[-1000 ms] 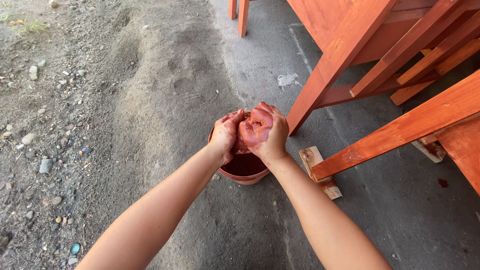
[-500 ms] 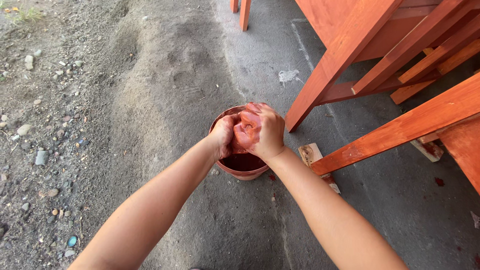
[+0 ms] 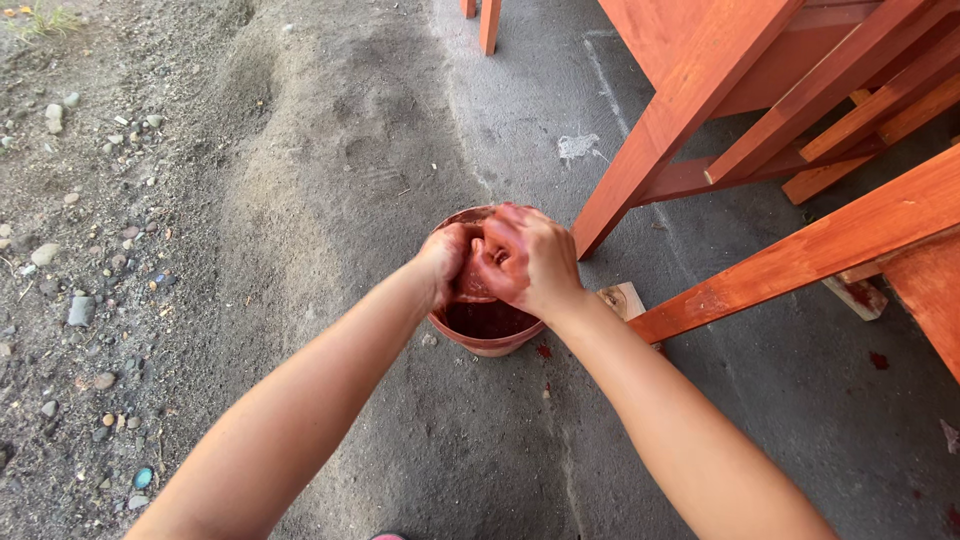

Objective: The person applies a reddish-brown stain to wooden chair and bench frames, rubbing the liquid into the wood with a cloth by hand. They periodically dip the cloth into a bucket of stain and work over the rails, legs, and slats of several pieces of furniture.

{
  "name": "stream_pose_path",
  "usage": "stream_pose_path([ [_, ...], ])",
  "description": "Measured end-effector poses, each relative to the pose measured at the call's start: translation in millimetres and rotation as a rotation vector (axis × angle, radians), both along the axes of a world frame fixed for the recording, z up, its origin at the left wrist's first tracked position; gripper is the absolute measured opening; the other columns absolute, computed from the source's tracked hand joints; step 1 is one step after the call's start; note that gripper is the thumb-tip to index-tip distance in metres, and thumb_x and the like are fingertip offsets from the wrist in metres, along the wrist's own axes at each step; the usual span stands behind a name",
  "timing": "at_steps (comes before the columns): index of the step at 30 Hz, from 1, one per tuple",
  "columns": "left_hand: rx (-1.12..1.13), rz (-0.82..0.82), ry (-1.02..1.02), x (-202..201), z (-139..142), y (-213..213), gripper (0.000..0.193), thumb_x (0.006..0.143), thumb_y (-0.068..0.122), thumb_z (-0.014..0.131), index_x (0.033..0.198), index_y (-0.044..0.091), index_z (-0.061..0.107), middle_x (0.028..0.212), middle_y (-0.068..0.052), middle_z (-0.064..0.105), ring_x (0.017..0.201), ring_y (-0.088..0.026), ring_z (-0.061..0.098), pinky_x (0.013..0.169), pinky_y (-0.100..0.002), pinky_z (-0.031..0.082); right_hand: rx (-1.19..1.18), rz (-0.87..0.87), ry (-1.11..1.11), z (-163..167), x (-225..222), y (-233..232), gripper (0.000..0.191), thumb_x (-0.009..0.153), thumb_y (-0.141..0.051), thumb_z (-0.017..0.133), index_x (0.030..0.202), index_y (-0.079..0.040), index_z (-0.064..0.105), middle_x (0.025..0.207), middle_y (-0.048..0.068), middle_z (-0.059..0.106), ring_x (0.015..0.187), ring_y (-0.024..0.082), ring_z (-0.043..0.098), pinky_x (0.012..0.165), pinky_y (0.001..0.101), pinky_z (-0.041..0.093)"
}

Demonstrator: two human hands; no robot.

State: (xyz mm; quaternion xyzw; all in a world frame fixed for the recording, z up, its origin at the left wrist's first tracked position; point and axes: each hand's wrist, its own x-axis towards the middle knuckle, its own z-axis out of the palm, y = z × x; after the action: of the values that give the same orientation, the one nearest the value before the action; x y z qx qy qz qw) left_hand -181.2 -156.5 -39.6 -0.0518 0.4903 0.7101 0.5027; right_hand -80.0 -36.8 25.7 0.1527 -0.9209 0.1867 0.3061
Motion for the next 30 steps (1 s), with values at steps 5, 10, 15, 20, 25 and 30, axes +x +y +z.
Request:
stream_pose_path([
  [5,-0.098,-0.163,0.257,-1.1,52.8,-28.4,0.047,0.086,0.040,0.060,0.128,0.021,0.066,0.112,-0.004,0.075,0.097,-0.020,0.072,0.076,-0.047,0.060,-0.343,0.012,-0.533,9.9,4.8,25.9,0.038,0.082,-0.022,0.077,0.112,-0.005,0.062,0.119,0.014,0.063,0.119,0.032,0.061,0.103,0.0443,0.049],
  [10,-0.389,-0.081,0.627,8.6,76.1,-30.7,0.077,0.060,0.033,0.092,0.125,0.012,0.058,0.111,-0.008,0.073,0.101,-0.024,0.074,0.082,-0.047,0.064,-0.601,0.080,-0.617,9.8,8.6,43.5,0.056,0.071,-0.003,0.072,0.125,-0.008,0.059,0.130,0.009,0.060,0.124,0.025,0.061,0.103,0.0403,0.054],
  [15,-0.621,-0.156,1.173,19.8,62.5,-25.8,0.092,0.046,0.029,0.101,0.125,0.006,0.060,0.112,-0.012,0.073,0.107,-0.026,0.071,0.094,-0.035,0.056,-0.217,-0.342,-0.298,3.9,8.8,42.5,0.044,0.080,-0.004,0.078,0.121,-0.013,0.065,0.119,0.013,0.063,0.119,0.025,0.065,0.105,0.0377,0.058],
  [20,-0.581,-0.187,1.418,28.8,40.6,-11.8,0.088,0.042,0.018,0.100,0.123,0.009,0.068,0.119,-0.019,0.066,0.108,-0.035,0.065,0.095,-0.038,0.053,-0.338,-0.541,-1.008,6.8,17.5,37.0,0.056,0.082,-0.014,0.069,0.136,-0.011,0.053,0.105,0.017,0.071,0.085,0.030,0.075,0.066,0.0350,0.061],
  [25,-0.576,-0.269,1.411,32.6,39.1,-8.1,0.079,0.049,0.020,0.095,0.123,0.011,0.070,0.120,-0.018,0.070,0.115,-0.034,0.064,0.101,-0.039,0.051,-0.890,-0.453,-1.121,1.5,32.4,41.8,0.060,0.084,-0.008,0.047,0.144,-0.012,0.042,0.089,0.020,0.077,0.054,0.027,0.074,0.046,0.0362,0.061],
  [30,-0.582,-0.050,1.449,23.2,52.9,-1.8,0.073,0.052,0.028,0.097,0.113,0.001,0.068,0.115,-0.020,0.072,0.111,-0.034,0.068,0.101,-0.039,0.053,-1.075,-0.470,-0.990,-15.3,19.1,56.5,0.040,0.092,-0.010,0.043,0.132,-0.003,0.048,0.083,0.027,0.071,0.053,0.031,0.073,0.040,0.0394,0.058],
])
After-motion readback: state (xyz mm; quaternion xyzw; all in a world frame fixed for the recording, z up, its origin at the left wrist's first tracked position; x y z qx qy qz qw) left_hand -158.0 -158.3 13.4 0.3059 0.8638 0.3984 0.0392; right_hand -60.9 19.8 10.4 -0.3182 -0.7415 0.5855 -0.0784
